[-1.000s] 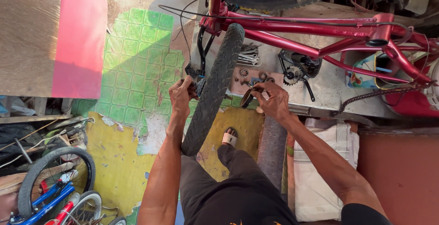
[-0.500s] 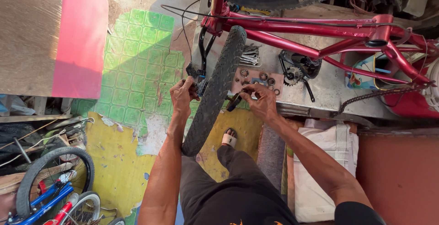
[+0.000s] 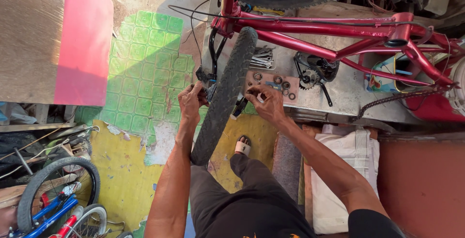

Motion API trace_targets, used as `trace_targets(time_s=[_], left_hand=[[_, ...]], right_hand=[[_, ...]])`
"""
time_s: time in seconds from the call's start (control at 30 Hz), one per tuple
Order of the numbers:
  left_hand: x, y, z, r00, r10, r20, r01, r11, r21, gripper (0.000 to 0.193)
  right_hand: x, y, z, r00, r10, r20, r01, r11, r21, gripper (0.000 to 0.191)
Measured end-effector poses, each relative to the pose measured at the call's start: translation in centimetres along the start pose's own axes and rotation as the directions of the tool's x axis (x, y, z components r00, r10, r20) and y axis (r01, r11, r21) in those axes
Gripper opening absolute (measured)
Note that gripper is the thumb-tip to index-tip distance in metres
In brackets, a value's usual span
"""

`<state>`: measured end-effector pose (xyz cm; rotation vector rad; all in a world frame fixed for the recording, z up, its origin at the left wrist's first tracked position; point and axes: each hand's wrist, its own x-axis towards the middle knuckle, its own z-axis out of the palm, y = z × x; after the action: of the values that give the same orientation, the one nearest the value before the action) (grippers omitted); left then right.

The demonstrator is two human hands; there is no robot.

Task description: The person retrieves a metal rack from a hanging net, then moves to a workbench to work on a red bicycle frame. They use a wrench to tighten bolts on the frame and handle a bicycle wheel, placing it on the bench.

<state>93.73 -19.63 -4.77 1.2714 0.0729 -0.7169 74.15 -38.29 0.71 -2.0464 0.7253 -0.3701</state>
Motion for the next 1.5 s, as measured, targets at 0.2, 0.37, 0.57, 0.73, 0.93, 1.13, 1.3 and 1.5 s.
trace_targets(time_s=[0.2, 0.37, 0.57, 0.73, 0.93, 1.13, 1.3, 1.5], left_hand=[[0.1, 0.0, -0.2, 0.998, -0.034, -0.058, 0.034, 0.999, -0.002, 0.026], [0.2, -0.1, -0.4, 0.998, -0.006, -0.060, 0.006, 1.000, 0.005, 0.024], [0.0, 0.2, -0.2, 0.998, -0.039, -0.058, 0.040, 0.999, 0.000, 0.027], [0.0, 0.3, 0.1, 1.000, 0.003, -0.006, -0.003, 1.000, 0.006, 0.028], [0.4, 0.0, 0.3, 1.000, -0.009, -0.013, 0.009, 1.000, 0.013, 0.027], [0.4, 0.5, 0.1, 0.998, -0.048, -0.040, 0.048, 0.999, 0.012, 0.028], [0.4, 0.6, -0.3, 0.999, -0.041, -0.034, 0.041, 0.999, 0.004, 0.028], [0.4, 0.7, -0.5, 0.998, -0.050, -0.042, 0.050, 0.999, 0.003, 0.026]], right_hand=[[0.8, -0.1, 0.0, 1.000, -0.007, 0.013, 0.007, 1.000, -0.028, 0.017], [1.5, 0.3, -0.3, 0.994, -0.095, 0.050, 0.093, 0.994, 0.049, 0.017], [1.6, 0.6, -0.5, 0.993, -0.043, 0.107, 0.035, 0.996, 0.079, 0.019], [1.5, 1.0, -0.6, 0.990, -0.063, 0.128, 0.052, 0.995, 0.084, 0.020], [1.5, 0.8, -0.6, 0.989, -0.068, 0.131, 0.061, 0.997, 0.053, 0.018], [1.7, -0.6, -0.5, 0.993, -0.040, 0.112, 0.041, 0.999, -0.002, 0.017], [1.4, -1.1, -0.7, 0.992, -0.075, 0.103, 0.076, 0.997, 0.002, 0.016], [1.9, -1.0, -0.6, 0.993, -0.083, 0.079, 0.080, 0.996, 0.034, 0.017]])
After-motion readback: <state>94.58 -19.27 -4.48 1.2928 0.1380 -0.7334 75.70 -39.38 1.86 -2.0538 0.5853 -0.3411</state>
